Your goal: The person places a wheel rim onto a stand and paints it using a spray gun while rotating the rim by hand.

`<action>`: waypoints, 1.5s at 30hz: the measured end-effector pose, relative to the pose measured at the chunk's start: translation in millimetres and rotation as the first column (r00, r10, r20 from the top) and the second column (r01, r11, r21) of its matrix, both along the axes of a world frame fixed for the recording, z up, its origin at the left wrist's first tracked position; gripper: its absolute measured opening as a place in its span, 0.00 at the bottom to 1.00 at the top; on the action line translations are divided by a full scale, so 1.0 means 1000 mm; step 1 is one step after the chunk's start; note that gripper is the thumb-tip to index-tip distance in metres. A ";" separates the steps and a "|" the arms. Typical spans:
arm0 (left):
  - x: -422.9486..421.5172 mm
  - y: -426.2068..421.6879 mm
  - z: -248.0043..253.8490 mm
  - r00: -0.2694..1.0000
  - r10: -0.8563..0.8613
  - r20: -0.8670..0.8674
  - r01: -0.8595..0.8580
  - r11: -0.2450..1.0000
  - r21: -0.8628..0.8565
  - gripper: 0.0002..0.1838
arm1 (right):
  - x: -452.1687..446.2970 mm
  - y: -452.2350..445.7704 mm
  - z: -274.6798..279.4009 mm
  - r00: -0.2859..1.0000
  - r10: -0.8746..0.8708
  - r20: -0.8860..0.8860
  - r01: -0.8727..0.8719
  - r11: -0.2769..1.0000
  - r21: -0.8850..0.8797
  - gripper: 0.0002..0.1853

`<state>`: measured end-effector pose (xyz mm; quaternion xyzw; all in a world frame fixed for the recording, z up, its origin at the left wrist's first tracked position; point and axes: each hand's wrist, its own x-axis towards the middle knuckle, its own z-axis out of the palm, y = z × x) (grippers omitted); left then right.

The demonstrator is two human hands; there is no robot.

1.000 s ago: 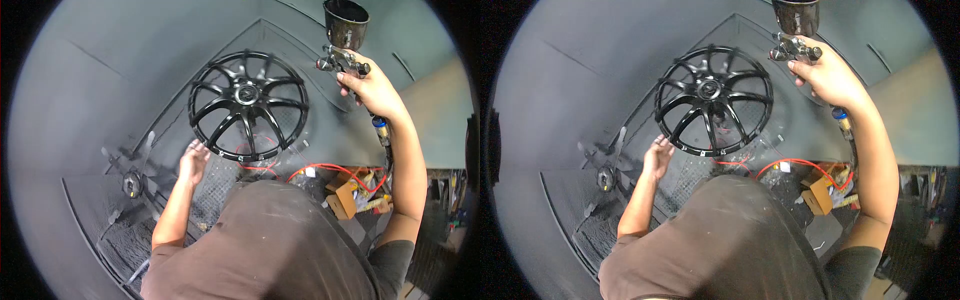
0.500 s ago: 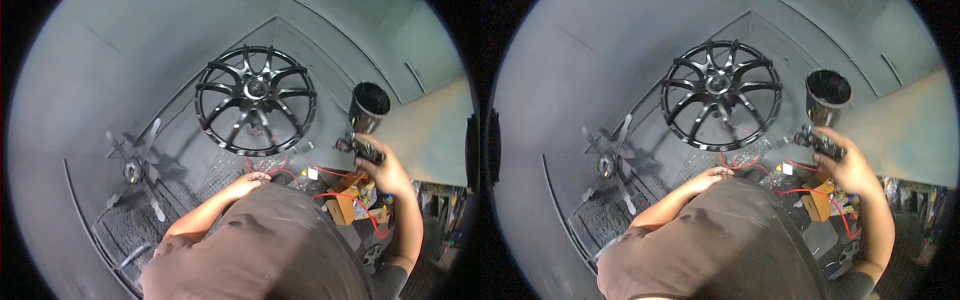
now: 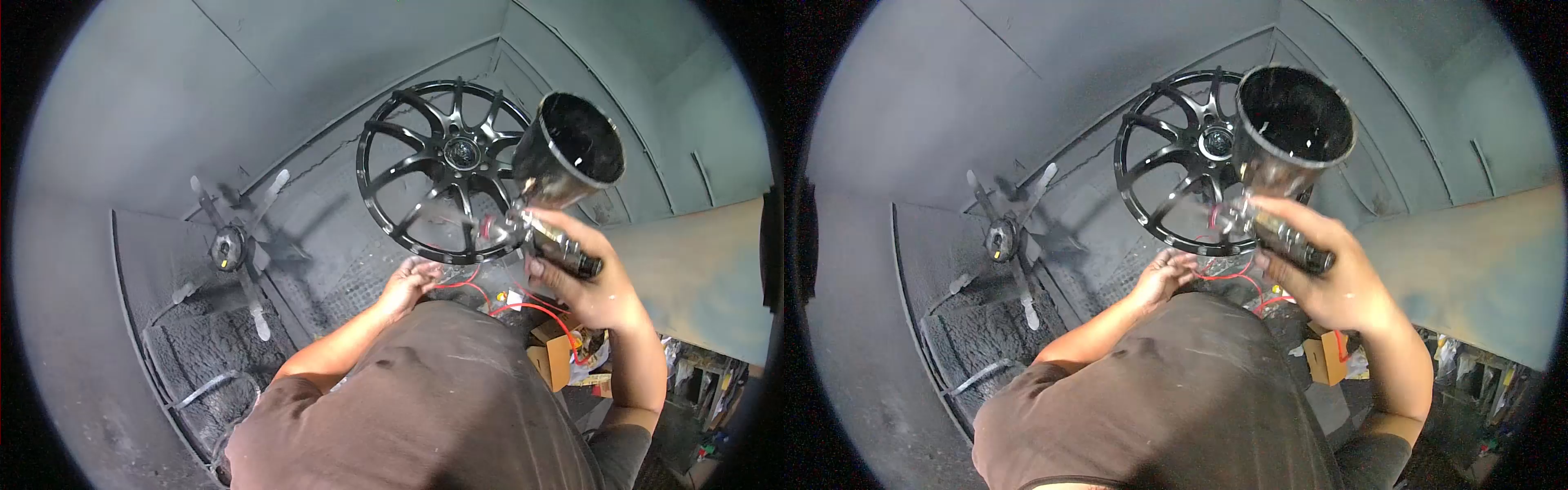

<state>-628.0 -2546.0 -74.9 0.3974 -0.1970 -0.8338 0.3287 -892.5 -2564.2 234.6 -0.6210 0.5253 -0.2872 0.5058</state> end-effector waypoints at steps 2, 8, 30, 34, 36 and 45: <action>0.000 -0.010 0.014 0.966 0.249 -0.072 -0.251 0.968 -0.017 0.22 | 0.005 -0.013 0.007 0.997 -0.077 0.020 0.077 0.997 0.012 0.26; 0.037 -0.063 0.000 0.885 0.465 0.002 -0.463 0.883 -0.081 0.22 | -0.015 -0.036 0.007 0.957 -0.286 0.041 0.288 0.957 -0.046 0.27; -0.005 0.007 0.016 0.792 -0.345 0.503 0.574 0.703 -0.421 0.21 | -0.110 0.081 -0.012 0.834 -0.399 -0.380 0.453 0.890 0.059 0.25; -0.011 0.014 0.011 0.714 -0.590 0.377 0.691 0.682 -0.241 0.19 | -0.088 0.091 -0.016 0.917 -0.350 -0.194 0.393 0.874 0.284 0.24; -0.009 0.013 0.007 0.694 -0.619 0.368 0.711 0.670 -0.213 0.19 | -0.077 0.089 -0.016 0.965 -0.253 -0.071 0.262 0.911 0.319 0.23; 0.003 0.013 -0.014 0.838 -0.453 0.302 0.534 0.793 -0.293 0.23 | -0.024 0.046 -0.011 0.990 -0.121 0.074 0.116 0.991 0.074 0.26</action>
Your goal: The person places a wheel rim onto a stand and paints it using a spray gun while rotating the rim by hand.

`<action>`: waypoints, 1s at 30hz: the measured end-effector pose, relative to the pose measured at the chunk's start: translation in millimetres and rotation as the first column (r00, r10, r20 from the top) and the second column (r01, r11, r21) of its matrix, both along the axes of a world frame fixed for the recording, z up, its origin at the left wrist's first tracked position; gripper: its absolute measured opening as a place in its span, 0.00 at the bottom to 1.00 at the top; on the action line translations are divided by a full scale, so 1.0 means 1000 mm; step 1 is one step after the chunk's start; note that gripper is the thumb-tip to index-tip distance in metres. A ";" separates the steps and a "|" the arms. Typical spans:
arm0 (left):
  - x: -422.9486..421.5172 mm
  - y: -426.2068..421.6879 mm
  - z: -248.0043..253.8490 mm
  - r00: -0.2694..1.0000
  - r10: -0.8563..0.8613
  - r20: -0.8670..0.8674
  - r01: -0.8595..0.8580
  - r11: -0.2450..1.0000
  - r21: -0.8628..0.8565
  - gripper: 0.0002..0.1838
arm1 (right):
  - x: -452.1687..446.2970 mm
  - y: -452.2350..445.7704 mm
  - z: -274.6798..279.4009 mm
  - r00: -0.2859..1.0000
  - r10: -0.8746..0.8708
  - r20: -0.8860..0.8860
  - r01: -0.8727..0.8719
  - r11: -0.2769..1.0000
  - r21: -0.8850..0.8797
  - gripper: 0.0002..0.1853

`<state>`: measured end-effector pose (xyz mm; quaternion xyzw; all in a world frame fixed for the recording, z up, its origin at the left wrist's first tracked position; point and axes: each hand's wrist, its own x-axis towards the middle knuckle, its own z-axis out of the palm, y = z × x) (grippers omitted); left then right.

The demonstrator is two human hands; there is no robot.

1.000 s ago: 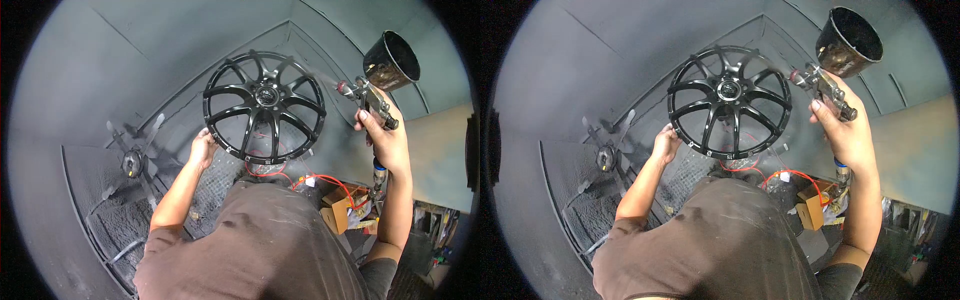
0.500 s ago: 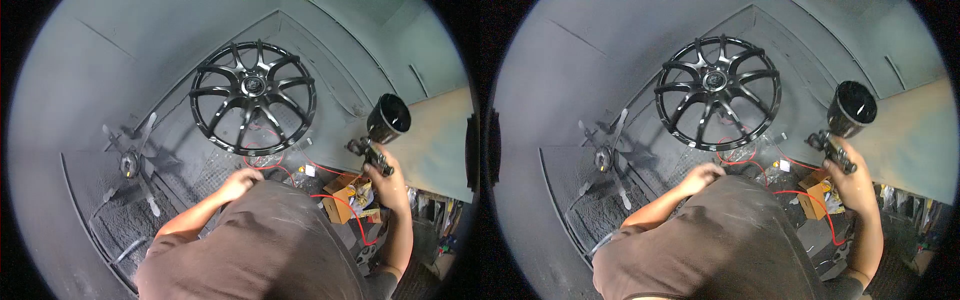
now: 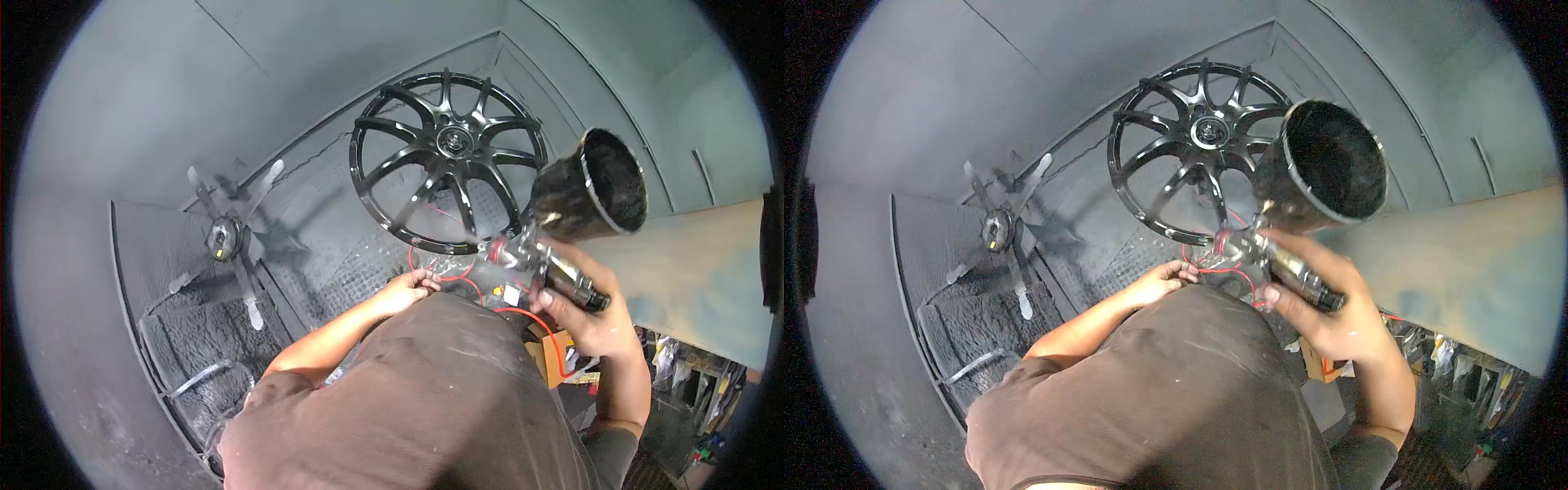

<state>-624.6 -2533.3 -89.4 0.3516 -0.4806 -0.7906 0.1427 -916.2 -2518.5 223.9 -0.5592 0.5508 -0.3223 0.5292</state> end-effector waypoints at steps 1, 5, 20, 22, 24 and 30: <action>-0.005 -0.002 0.007 1.000 0.005 -0.003 -0.005 1.000 0.000 0.23 | 0.002 -0.006 0.001 1.000 -0.025 0.006 0.025 1.000 -0.014 0.26; -0.014 -0.012 0.011 0.833 0.545 -0.091 -0.512 0.823 0.247 0.19 | 0.011 -0.026 0.013 0.978 -0.197 0.070 0.195 0.980 0.044 0.28; 0.015 -0.050 0.036 0.628 0.775 -0.076 -0.653 0.577 0.492 0.12 | -0.021 -0.016 0.061 0.946 -0.310 -0.100 0.313 0.950 0.018 0.34; 0.020 -0.055 0.035 0.670 0.737 -0.082 -0.623 0.620 0.476 0.14 | -0.019 -0.019 0.064 0.962 -0.253 -0.106 0.260 0.963 0.064 0.32; 0.030 -0.069 0.024 0.600 0.794 -0.094 -0.736 0.595 0.322 0.18 | -0.013 -0.024 0.070 0.962 -0.254 -0.104 0.263 0.962 0.075 0.31; 0.075 -0.137 0.046 0.676 0.734 -0.062 -0.712 0.673 0.197 0.26 | -0.019 -0.031 0.075 0.931 -0.300 -0.206 0.284 0.953 -0.104 0.30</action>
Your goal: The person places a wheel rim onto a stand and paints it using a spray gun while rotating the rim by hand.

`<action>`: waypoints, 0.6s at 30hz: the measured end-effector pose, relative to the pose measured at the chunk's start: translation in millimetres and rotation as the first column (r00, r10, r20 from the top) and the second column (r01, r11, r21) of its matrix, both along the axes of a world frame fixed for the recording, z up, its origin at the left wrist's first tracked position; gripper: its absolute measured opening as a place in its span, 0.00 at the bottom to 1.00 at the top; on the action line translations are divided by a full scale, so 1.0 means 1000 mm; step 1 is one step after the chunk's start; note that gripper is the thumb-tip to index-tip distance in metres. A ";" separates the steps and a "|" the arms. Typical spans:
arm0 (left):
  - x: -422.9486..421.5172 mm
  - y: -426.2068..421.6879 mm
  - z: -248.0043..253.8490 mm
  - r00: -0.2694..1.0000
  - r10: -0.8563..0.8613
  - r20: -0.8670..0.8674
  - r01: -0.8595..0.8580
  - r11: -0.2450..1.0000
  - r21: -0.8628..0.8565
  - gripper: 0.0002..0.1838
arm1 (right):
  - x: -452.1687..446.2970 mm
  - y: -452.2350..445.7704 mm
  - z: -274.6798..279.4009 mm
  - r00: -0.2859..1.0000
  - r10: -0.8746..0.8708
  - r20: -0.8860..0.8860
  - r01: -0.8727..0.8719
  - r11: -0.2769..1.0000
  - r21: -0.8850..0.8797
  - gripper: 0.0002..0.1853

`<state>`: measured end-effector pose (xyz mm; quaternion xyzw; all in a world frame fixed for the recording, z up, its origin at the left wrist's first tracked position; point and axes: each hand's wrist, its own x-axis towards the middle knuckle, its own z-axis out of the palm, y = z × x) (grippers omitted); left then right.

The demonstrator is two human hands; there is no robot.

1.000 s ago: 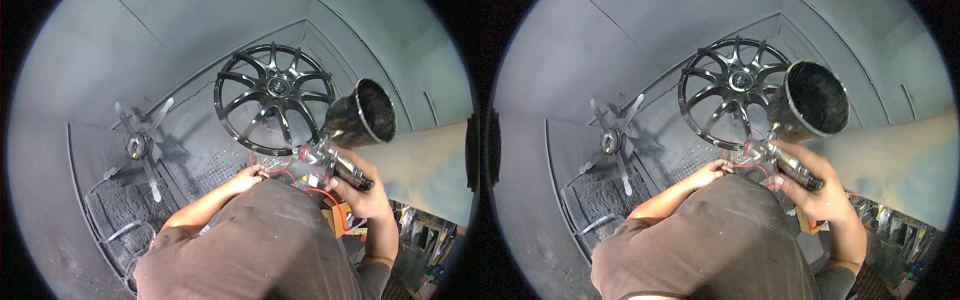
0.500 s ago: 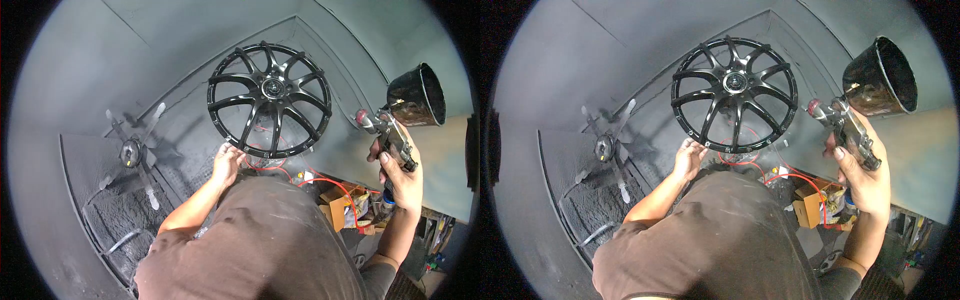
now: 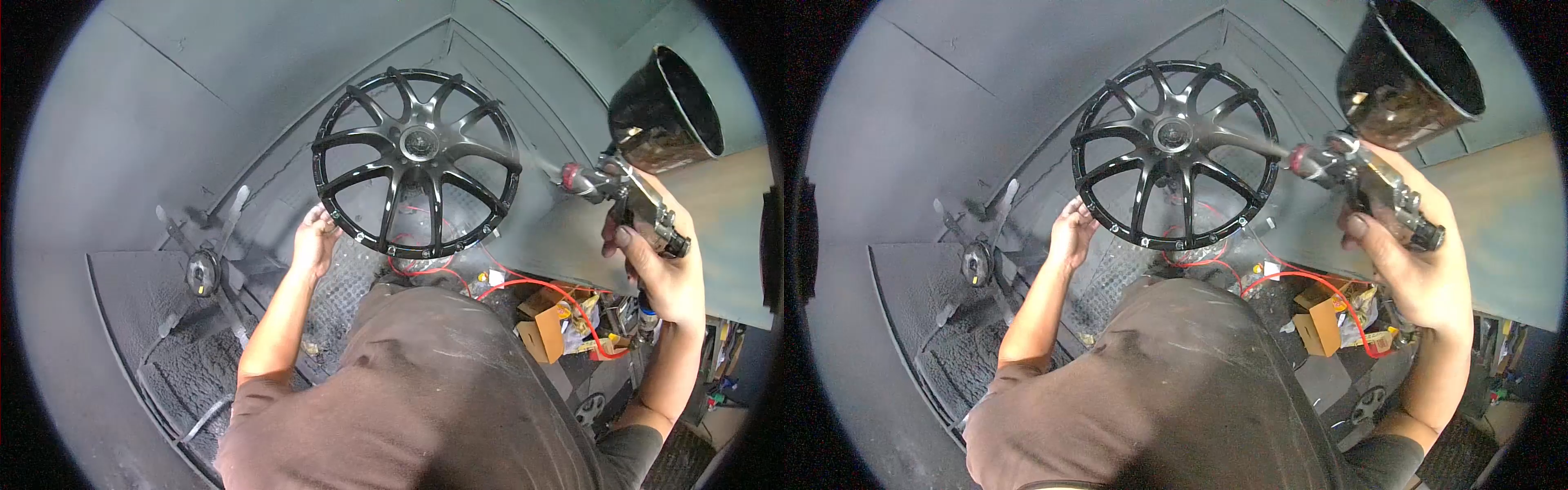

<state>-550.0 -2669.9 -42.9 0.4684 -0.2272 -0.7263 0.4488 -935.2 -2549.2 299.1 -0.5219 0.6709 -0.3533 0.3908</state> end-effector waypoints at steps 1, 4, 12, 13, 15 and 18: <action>0.000 0.000 0.006 1.000 0.005 -0.004 -0.005 1.000 0.001 0.26 | 0.000 0.000 0.005 1.000 -0.002 -0.026 0.003 0.999 0.033 0.29; -0.001 0.002 0.019 0.994 -0.094 0.050 0.094 0.996 0.010 0.28 | -0.002 0.005 0.006 0.998 -0.050 -0.024 0.052 0.995 0.080 0.29; -0.023 0.035 0.024 0.997 -0.037 0.064 0.032 0.997 0.066 0.25 | 0.015 0.003 0.003 0.994 0.047 0.104 -0.051 0.998 0.044 0.32; -0.027 0.040 0.023 0.998 -0.041 0.037 0.038 0.996 0.083 0.23 | 0.018 -0.001 0.003 0.996 0.031 0.088 -0.032 0.999 0.004 0.32; -0.033 0.053 0.024 0.997 -0.079 -0.017 0.080 0.991 0.111 0.22 | 0.018 -0.006 0.003 0.996 0.018 0.082 -0.017 1.000 -0.016 0.32; -0.045 0.073 0.017 0.975 -0.213 -0.063 0.221 0.958 0.183 0.24 | 0.014 -0.007 0.009 0.999 0.043 0.021 -0.044 0.999 0.023 0.32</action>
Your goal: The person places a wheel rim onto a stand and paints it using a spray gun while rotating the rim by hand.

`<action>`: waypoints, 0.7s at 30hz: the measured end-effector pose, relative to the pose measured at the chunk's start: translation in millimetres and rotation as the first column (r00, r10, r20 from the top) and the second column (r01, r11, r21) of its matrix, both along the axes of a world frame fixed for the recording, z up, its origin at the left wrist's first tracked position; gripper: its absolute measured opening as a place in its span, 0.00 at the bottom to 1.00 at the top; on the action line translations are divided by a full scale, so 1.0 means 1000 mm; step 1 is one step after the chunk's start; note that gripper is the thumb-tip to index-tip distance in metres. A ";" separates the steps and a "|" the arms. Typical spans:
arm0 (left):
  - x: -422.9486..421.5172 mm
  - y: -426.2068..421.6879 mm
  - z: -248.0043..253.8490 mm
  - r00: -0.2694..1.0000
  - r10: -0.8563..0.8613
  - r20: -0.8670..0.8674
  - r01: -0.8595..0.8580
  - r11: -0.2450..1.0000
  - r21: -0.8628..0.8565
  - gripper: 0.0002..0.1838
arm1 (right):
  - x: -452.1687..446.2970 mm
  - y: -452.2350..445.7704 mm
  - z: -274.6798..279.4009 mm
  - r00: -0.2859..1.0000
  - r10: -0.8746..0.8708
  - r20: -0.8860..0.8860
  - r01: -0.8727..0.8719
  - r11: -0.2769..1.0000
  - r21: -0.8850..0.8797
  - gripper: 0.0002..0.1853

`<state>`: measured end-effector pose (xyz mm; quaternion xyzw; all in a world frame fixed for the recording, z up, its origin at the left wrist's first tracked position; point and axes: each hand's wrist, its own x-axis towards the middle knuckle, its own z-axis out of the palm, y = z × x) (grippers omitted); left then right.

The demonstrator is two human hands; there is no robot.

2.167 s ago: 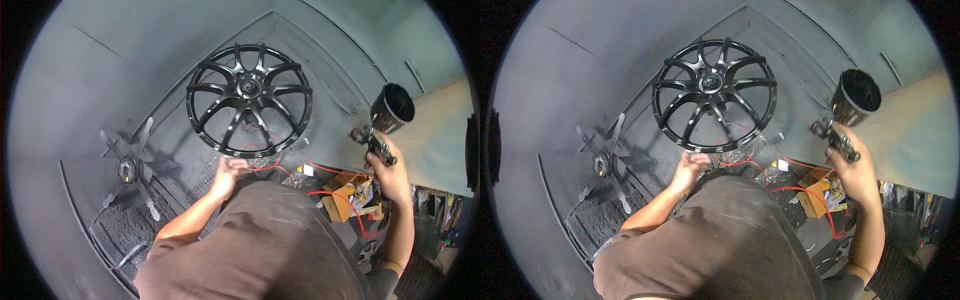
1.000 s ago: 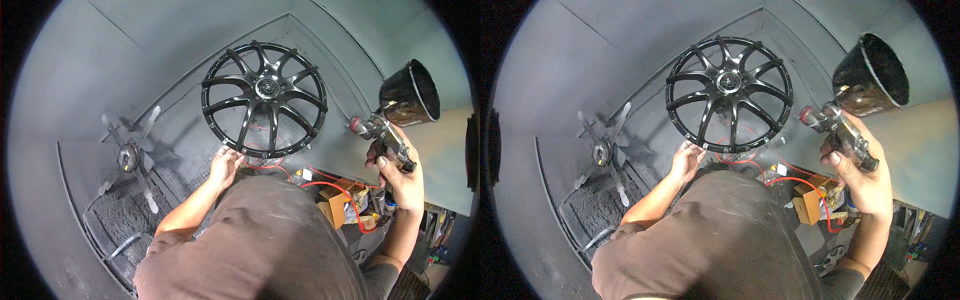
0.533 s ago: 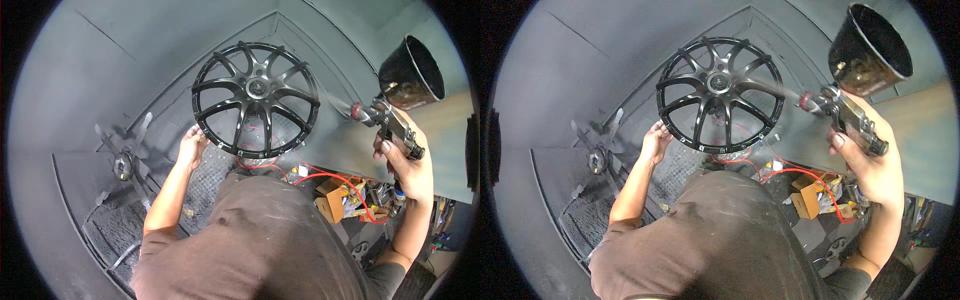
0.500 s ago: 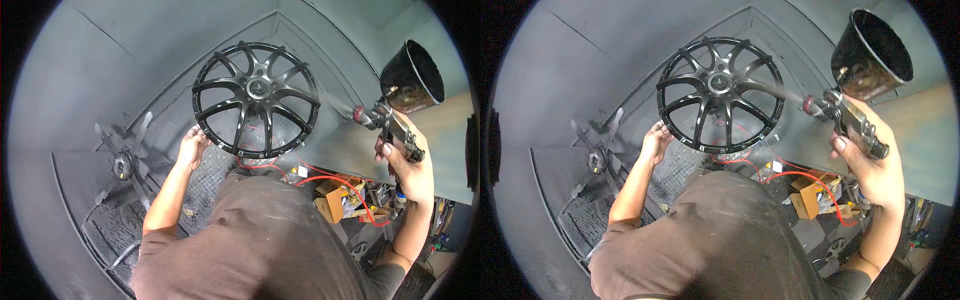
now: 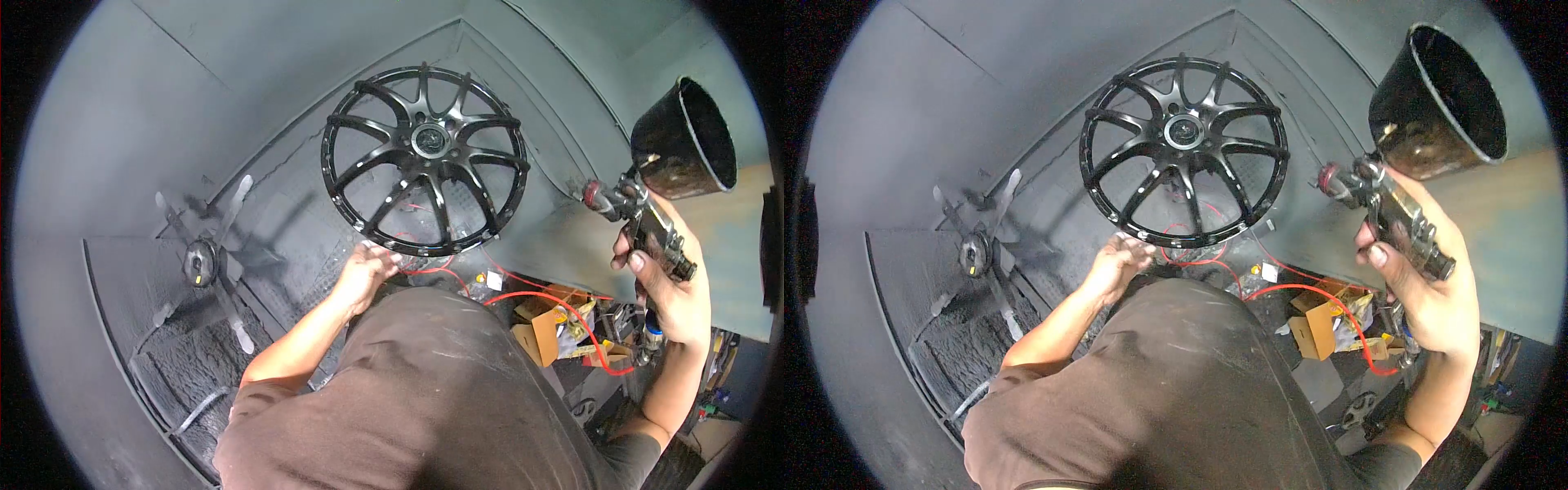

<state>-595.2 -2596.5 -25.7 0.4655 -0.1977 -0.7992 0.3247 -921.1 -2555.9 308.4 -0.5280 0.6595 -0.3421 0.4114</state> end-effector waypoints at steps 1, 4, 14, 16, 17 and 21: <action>-0.002 0.005 -0.007 0.996 -0.081 -0.026 0.080 0.997 -0.019 0.24 | 0.002 0.002 0.001 1.000 -0.024 0.003 0.024 0.997 0.067 0.32; -0.011 0.014 -0.022 0.988 -0.134 -0.079 0.134 0.991 -0.011 0.23 | 0.000 0.003 -0.007 0.997 -0.024 0.076 0.014 0.991 0.137 0.33; 0.005 -0.015 -0.016 0.964 0.265 0.010 -0.264 0.961 -0.078 0.18 | -0.010 0.006 -0.009 0.998 -0.061 -0.029 0.061 0.998 0.001 0.30; 0.012 -0.025 -0.021 0.942 0.308 -0.137 -0.324 0.939 -0.113 0.19 | -0.013 0.006 -0.008 0.997 -0.044 -0.067 0.047 0.998 0.036 0.30; 0.010 -0.025 -0.019 0.941 0.310 -0.135 -0.325 0.939 -0.112 0.19 | -0.013 0.008 -0.009 0.998 -0.054 -0.012 0.055 0.994 0.093 0.30; -0.005 -0.011 -0.012 0.962 0.267 -0.062 -0.267 0.964 -0.001 0.20 | -0.009 0.010 -0.016 0.997 -0.021 0.075 0.014 0.996 0.083 0.31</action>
